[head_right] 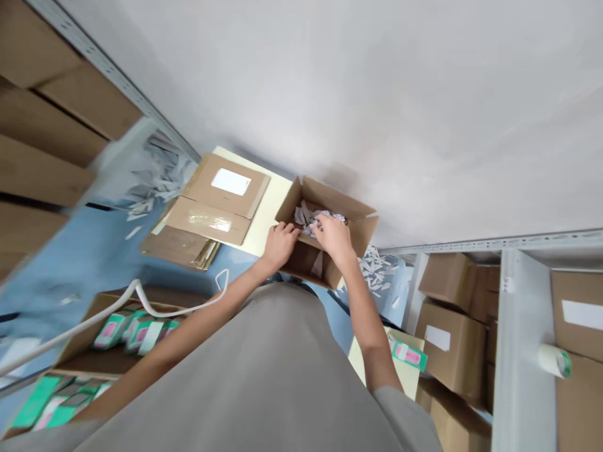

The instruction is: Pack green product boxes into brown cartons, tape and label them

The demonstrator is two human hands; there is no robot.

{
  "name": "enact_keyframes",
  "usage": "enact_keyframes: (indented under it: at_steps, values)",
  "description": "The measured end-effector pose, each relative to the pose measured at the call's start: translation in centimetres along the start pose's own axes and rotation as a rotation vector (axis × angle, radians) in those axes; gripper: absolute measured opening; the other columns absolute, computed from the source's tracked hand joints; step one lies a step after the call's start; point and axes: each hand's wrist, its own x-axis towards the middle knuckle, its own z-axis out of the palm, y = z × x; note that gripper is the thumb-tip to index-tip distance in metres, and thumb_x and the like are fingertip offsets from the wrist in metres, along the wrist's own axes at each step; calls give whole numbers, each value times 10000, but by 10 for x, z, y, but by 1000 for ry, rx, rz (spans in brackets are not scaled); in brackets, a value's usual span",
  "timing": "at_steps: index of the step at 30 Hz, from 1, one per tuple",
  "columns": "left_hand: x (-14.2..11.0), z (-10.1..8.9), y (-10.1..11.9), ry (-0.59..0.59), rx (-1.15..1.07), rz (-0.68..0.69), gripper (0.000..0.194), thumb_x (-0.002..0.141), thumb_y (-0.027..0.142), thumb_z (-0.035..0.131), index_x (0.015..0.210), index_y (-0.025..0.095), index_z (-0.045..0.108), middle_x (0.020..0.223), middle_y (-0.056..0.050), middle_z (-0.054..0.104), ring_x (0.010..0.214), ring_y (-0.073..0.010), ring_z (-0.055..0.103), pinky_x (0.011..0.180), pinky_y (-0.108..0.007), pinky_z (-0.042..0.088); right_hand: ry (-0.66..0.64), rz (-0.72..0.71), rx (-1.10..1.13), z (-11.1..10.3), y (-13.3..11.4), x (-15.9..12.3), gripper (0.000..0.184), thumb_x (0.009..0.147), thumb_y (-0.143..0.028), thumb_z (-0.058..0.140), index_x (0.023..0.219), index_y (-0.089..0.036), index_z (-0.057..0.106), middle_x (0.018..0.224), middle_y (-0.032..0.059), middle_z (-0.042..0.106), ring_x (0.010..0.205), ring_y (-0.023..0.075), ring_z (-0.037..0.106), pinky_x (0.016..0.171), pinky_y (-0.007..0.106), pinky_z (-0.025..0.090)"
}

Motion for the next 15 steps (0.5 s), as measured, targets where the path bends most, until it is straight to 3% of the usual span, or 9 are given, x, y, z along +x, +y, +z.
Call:
enact_keyframes:
  at_steps: [3,7,12,15]
  values:
    - [-1,1,0,13,-17,-14,290,1066,132,510,1112,179,793,1186,-206,732,1197,-378,580,964,-509,428,-136,-31,-160,18,-15,64,340,1087,-385,668,1361,-212,770,1313,152,821,1255,330,756,1050,381,564]
    - [-3,2,0,41,-11,-16,271,1061,121,530,1088,202,787,1173,-181,741,1182,-351,589,958,-490,437,-308,94,-259,58,-26,133,377,1065,-263,670,1394,-102,760,1455,274,731,1374,348,712,1093,391,561]
    - [-1,-1,5,15,24,-36,275,1065,108,520,1117,176,782,1192,-191,740,1208,-354,598,983,-502,446,-387,193,-263,97,-16,176,362,1078,-218,670,1391,-55,749,1391,309,750,1350,304,738,1069,342,570]
    - [1,-4,8,-6,66,-49,291,1077,107,504,1152,181,775,1206,-176,743,1242,-347,596,1023,-502,448,-415,219,-255,115,-8,188,353,1092,-277,696,1371,-67,745,1396,290,747,1326,305,740,1077,378,581]
